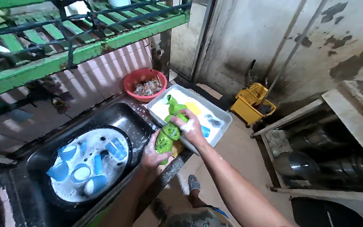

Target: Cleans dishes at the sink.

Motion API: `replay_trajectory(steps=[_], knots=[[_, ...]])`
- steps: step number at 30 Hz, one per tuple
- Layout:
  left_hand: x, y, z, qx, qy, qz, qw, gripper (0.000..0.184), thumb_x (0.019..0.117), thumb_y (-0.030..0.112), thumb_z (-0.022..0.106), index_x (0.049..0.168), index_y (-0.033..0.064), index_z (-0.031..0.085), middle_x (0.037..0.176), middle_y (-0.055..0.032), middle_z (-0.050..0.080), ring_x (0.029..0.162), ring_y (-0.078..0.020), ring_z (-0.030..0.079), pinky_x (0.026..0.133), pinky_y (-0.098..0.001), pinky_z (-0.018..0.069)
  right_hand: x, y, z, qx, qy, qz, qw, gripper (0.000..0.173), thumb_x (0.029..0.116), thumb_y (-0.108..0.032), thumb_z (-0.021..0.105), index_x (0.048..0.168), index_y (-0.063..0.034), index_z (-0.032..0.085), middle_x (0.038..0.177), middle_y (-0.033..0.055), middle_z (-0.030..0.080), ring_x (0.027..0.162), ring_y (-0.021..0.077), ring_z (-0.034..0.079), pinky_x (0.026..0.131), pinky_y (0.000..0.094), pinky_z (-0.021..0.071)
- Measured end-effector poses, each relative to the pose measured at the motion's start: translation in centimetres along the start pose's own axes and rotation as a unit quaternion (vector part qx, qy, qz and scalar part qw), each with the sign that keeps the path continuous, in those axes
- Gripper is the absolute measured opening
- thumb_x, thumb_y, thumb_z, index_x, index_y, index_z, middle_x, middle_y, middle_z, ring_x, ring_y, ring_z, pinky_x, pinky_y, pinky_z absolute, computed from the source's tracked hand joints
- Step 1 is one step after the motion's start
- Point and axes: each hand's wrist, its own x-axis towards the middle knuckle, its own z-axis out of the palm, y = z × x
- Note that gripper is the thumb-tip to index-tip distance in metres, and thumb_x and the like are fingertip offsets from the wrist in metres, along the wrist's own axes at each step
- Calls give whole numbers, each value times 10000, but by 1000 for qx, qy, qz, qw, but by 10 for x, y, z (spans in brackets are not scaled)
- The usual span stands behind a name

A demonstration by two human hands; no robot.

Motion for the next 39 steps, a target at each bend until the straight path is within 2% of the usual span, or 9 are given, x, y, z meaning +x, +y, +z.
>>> replay_trajectory(steps=[4, 9, 14, 20, 22, 26, 31, 35, 39], knots=[[7, 14, -1, -32, 23, -66, 997, 964, 711, 282, 903, 1541, 236, 415, 1260, -121, 673, 1055, -243, 701, 892, -502, 602, 37, 29, -29, 17, 62, 17, 998, 519, 942, -492, 698, 1277, -106, 610, 1102, 144, 696, 937, 255, 710, 801, 504, 612], [25, 60, 10, 118, 73, -3, 990, 1118, 681, 359, 973, 1596, 279, 335, 1379, -181, 615, 1149, -379, 656, 928, -625, 548, 33, 32, -33, -63, 63, -10, 996, 498, 1017, -426, 615, 1349, -55, 628, 1359, 193, 605, 1287, 316, 572, 1083, 508, 476], [49, 104, 30, 211, 43, 67, 974, 1155, 705, 275, 937, 1636, 157, 264, 1490, -202, 508, 1177, -393, 644, 918, -595, 563, 14, -3, -14, 22, 0, 20, 1000, 697, 835, -482, 811, 1387, -146, 549, 1128, 147, 704, 980, 260, 705, 863, 528, 583], [79, 109, 33, 139, -48, -45, 988, 1455, 585, 312, 973, 1669, 292, 4, 1434, -220, 543, 1218, -375, 618, 979, -602, 533, 42, 16, -15, 114, 71, 49, 990, 556, 845, -429, 802, 1219, -85, 576, 975, 135, 689, 854, 246, 695, 768, 492, 595], [79, 98, 30, 57, -66, -68, 994, 1397, 608, 294, 958, 1664, 300, 43, 1388, -191, 597, 1163, -325, 662, 966, -573, 558, 61, 26, -28, 145, 113, 71, 980, 585, 892, -406, 767, 1284, -31, 551, 1065, 175, 680, 954, 274, 686, 840, 506, 588], [93, 84, 28, 6, 35, -52, 998, 917, 823, 392, 858, 1567, 173, 369, 1323, -207, 639, 1170, -340, 658, 996, -582, 538, 94, 51, -54, 33, 110, 76, 990, 672, 945, -520, 687, 1387, -56, 482, 1154, 207, 677, 1047, 332, 684, 903, 570, 564], [147, 96, 31, 127, 91, -91, 984, 678, 1048, 439, 572, 1573, 71, 352, 1488, -276, 496, 1364, -424, 512, 1118, -600, 419, 77, 64, -56, -105, 99, 74, 987, 455, 993, -292, 664, 1314, 14, 563, 1302, 254, 604, 1193, 384, 622, 1000, 563, 523], [157, 85, 29, 229, 105, -72, 965, 542, 1047, 244, 572, 1529, 35, 438, 1557, -261, 426, 1439, -411, 436, 1174, -553, 381, 34, 64, -45, -161, 101, 45, 981, 307, 999, -233, 632, 1211, -10, 642, 1261, 222, 622, 1158, 368, 634, 954, 558, 544], [79, 61, -22, 234, 27, -17, 972, 347, 1034, 227, 617, 1332, 48, 618, 1245, -208, 670, 1128, -362, 667, 983, -581, 531, -34, 49, -16, -110, 31, -120, 986, 178, 973, -140, 623, 1092, -24, 687, 1059, 140, 681, 946, 243, 689, 833, 441, 605]])
